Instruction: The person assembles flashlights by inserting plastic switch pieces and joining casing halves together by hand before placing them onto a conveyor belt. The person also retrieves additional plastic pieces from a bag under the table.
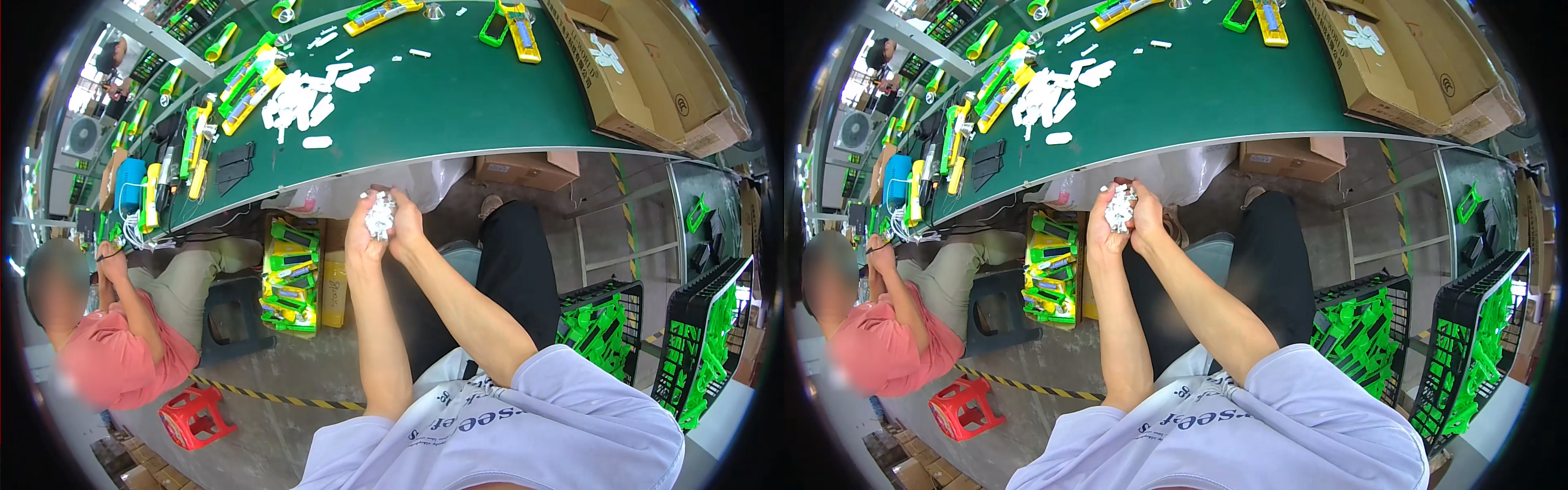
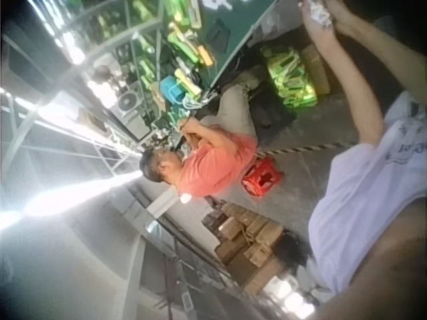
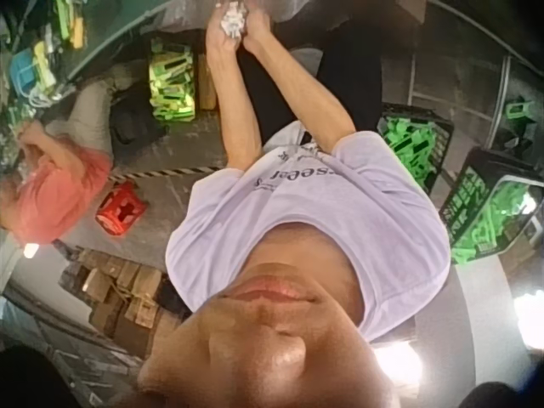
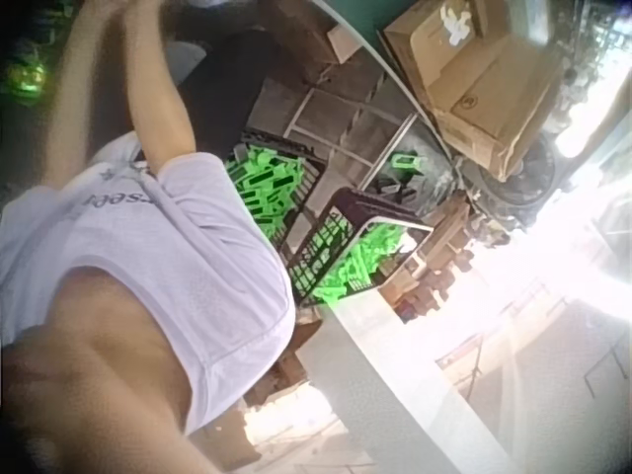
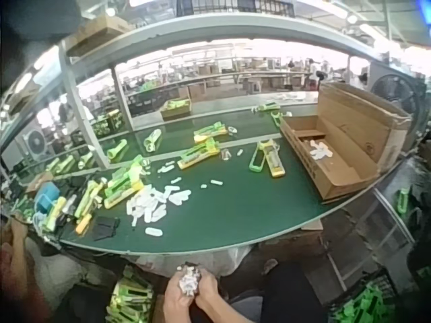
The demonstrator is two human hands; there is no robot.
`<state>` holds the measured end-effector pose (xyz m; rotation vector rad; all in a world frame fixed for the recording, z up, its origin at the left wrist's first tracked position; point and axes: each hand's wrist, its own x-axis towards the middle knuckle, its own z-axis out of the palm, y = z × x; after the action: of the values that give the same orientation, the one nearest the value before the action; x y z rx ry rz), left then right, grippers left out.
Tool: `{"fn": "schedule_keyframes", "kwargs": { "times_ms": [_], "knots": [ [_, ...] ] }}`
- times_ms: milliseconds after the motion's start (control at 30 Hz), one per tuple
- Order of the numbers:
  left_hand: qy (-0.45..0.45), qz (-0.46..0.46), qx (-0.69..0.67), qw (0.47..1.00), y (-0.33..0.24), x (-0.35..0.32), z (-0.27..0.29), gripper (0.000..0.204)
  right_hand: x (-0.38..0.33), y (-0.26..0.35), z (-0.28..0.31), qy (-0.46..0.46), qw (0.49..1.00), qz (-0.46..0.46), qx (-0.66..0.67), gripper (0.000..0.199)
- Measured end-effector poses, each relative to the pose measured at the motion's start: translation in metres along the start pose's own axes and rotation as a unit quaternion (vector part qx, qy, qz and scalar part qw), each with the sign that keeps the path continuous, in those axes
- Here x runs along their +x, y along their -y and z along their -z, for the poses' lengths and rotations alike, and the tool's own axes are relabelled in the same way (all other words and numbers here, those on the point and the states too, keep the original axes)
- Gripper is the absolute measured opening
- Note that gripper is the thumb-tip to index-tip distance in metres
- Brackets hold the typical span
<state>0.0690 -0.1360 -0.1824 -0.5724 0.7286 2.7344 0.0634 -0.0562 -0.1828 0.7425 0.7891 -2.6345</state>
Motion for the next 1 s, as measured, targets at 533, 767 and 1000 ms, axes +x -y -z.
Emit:
{"fn": "schedule_keyframes", "kwargs": {
  "times_ms": [533,767,1000],
  "knots": [
    [0.074,-0.098,0.143,0.982,-0.096,0.105,-0.181,0.018,0.064,0.142,-0.154,-0.004,0.955,0.277,-0.103,0.035],
    [-0.046,-0.379,0.548,0.744,-0.102,0.150,-0.162,0.038,0.093,0.161,-0.141,0.052,0.859,0.347,-0.373,0.033],
    [-0.105,-0.449,0.533,0.709,-0.086,0.136,-0.179,0.026,0.096,0.181,-0.140,0.179,0.801,0.395,-0.411,0.025]
  ]
}}
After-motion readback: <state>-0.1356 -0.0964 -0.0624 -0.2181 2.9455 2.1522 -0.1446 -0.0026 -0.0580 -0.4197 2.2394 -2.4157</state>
